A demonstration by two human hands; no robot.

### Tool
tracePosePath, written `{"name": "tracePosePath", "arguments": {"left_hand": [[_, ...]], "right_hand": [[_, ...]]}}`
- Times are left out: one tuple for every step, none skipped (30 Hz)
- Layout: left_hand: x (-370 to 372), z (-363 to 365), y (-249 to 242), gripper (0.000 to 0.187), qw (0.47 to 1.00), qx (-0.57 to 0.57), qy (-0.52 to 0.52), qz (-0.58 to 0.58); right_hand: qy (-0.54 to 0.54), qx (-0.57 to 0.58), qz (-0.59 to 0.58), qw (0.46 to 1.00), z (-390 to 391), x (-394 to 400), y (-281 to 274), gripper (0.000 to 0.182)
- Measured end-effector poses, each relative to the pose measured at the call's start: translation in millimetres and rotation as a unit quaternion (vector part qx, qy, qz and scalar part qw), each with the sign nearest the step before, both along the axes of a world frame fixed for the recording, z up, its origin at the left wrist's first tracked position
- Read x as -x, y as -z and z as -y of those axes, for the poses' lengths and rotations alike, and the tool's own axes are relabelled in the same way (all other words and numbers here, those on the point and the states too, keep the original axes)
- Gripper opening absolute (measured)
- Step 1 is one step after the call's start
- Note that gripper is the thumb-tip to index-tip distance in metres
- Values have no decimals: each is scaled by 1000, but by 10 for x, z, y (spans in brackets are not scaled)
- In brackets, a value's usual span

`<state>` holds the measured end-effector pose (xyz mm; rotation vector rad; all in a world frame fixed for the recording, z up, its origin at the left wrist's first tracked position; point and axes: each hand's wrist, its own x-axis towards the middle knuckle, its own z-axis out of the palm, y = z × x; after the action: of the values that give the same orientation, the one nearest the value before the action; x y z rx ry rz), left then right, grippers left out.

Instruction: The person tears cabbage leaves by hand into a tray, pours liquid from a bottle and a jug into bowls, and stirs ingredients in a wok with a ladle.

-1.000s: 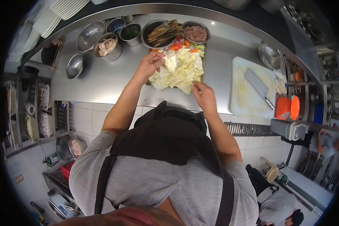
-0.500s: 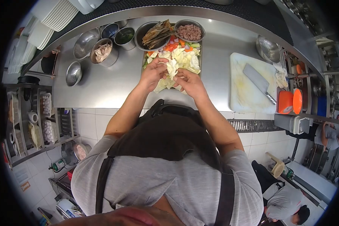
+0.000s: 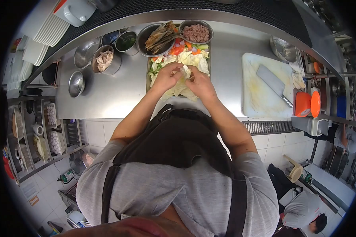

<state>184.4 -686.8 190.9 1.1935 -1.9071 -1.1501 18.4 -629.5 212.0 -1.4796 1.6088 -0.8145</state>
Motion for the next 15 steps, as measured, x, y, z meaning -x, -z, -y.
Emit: {"name": "tracePosePath", "arguments": {"left_hand": [[10,-19,-59,35,994,97,6,41],[24,-25,-110,35,995,95,6,42],[35,-32,-160,36,997,52,1,61],[35,-31,-184,38,997,9,-4,79],[26,-17,-184,38,997,10,-6,79],[14,1,-178,37,998,-42,-3,43],[4,12,-170,37,996,-94,0,6],[-12,21,-152,37,996,-94,1,6],[-33,33,-125,33,983,-162,4,-91],[-42,35,-113,28,956,-228,6,-186],[-38,29,-100,28,956,-228,7,-186],[-33,22,-87,25,948,-235,7,-215],[-26,17,-83,22,939,-241,8,-245],[-19,11,-79,22,939,-240,9,-245],[-12,-2,-75,20,939,-245,5,-242]], "right_hand": [[-6,19,-65,998,-9,-11,-74,57],[-6,18,-64,998,-15,-16,-90,57],[-10,23,-59,998,-18,-25,-102,56],[-15,29,-55,998,-13,-33,-106,55],[-16,30,-55,998,-1,-29,-107,55],[-24,26,-44,998,4,-16,-104,54],[-30,22,-34,999,2,2,-100,53],[-29,22,-34,999,0,23,-86,53],[-29,13,-5,999,2,46,-65,52],[-29,5,23,999,1,49,-76,51],[-29,5,23,999,-3,41,-92,51],[-22,6,15,1000,-6,25,-114,48],[-14,7,7,1000,-9,13,-137,44],[-14,8,7,1000,1,15,-125,44],[-11,-1,4,1000,16,19,-95,42]]}}
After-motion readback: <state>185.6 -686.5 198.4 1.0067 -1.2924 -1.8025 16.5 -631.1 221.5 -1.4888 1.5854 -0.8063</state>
